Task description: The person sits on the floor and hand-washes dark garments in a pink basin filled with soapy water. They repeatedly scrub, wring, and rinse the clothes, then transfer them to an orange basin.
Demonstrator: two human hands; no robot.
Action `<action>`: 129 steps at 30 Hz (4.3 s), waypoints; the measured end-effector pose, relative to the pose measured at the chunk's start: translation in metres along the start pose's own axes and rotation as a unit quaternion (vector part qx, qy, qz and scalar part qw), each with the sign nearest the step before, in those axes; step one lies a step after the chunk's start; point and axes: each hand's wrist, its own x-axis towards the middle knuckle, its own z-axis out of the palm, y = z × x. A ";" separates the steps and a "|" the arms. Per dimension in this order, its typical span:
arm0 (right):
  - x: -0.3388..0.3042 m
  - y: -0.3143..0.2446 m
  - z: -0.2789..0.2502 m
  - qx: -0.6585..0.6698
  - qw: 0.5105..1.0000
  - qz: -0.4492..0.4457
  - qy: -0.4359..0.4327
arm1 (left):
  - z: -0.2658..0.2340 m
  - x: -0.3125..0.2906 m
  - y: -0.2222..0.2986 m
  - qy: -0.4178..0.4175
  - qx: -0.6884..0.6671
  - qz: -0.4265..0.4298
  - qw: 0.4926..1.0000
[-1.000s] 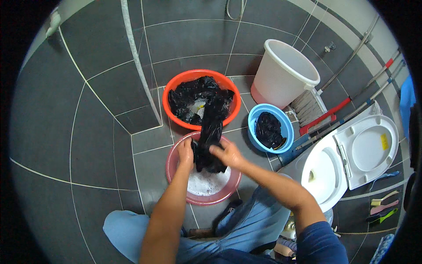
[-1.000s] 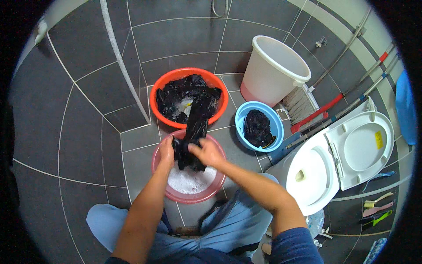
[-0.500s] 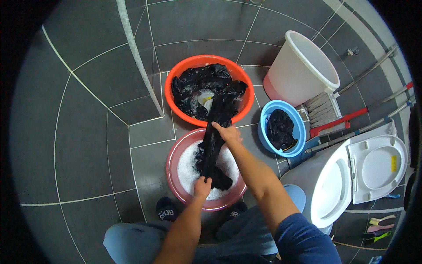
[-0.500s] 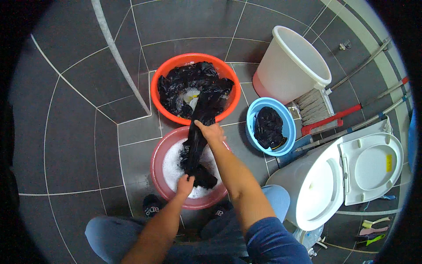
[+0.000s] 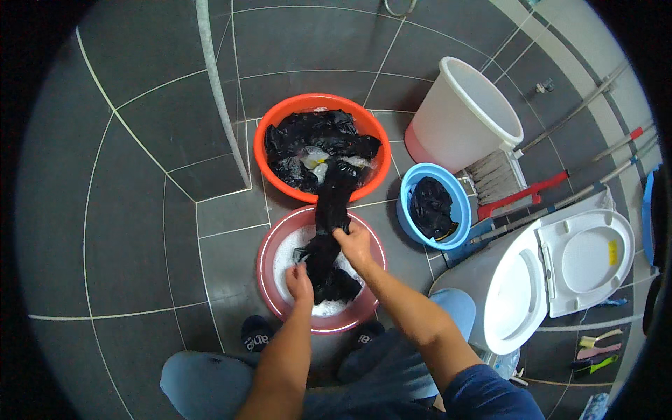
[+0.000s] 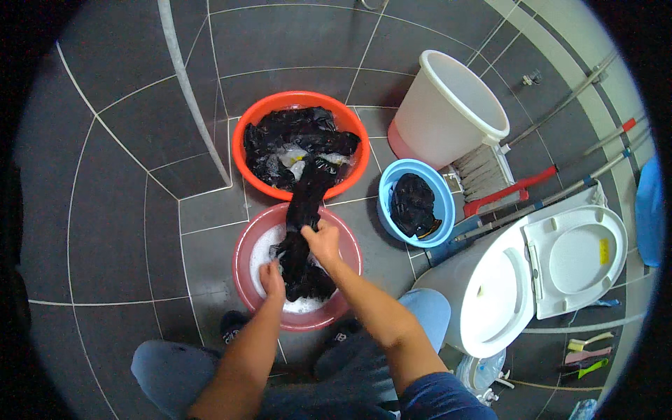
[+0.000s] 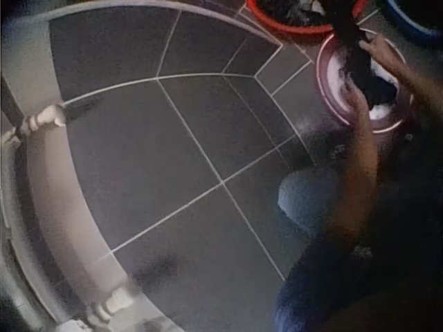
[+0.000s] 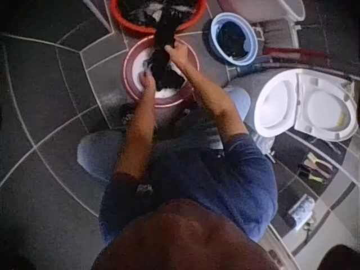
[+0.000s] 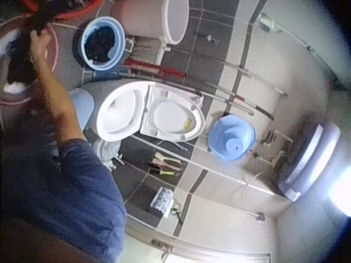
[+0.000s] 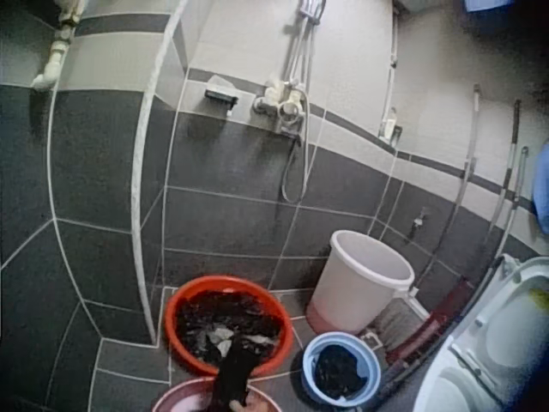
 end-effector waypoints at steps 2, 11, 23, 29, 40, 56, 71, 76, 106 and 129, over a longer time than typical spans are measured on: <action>-0.043 -0.031 -0.011 0.033 0.999 -0.023 -0.028 | 0.014 0.015 0.046 -0.010 -0.167 -0.070 0.983; -0.124 0.026 -0.043 -0.155 0.935 -0.198 -0.249 | 0.012 -0.009 0.117 -0.344 -0.019 -0.108 0.933; -0.115 0.066 -0.017 -0.275 0.929 0.139 -0.204 | -0.005 -0.031 0.056 -0.153 0.404 0.059 0.900; -0.018 0.146 0.018 -0.226 0.971 -0.066 0.033 | 0.045 -0.024 0.060 -0.221 0.524 0.220 0.793; 0.063 0.182 0.049 -0.465 0.840 0.152 -0.233 | 0.008 -0.011 0.015 -0.240 0.391 0.081 0.885; -0.008 0.183 0.041 -0.499 0.802 -0.053 -0.325 | 0.007 -0.059 0.010 0.008 0.331 0.147 0.932; -0.086 -0.023 -0.018 -0.143 0.962 -0.032 -0.230 | 0.056 -0.045 0.070 -0.220 -0.593 -0.301 0.713; -0.083 -0.027 0.014 -0.372 0.925 -0.023 -0.080 | 0.045 -0.059 0.070 -0.209 -0.446 -0.280 0.824; -0.035 0.107 -0.006 -0.390 0.918 0.059 -0.047 | 0.090 -0.061 0.028 -0.081 -0.232 -0.367 0.897; -0.086 -0.021 0.007 -0.192 0.969 -0.028 -0.156 | 0.039 -0.036 0.048 -0.156 -0.592 -0.329 0.719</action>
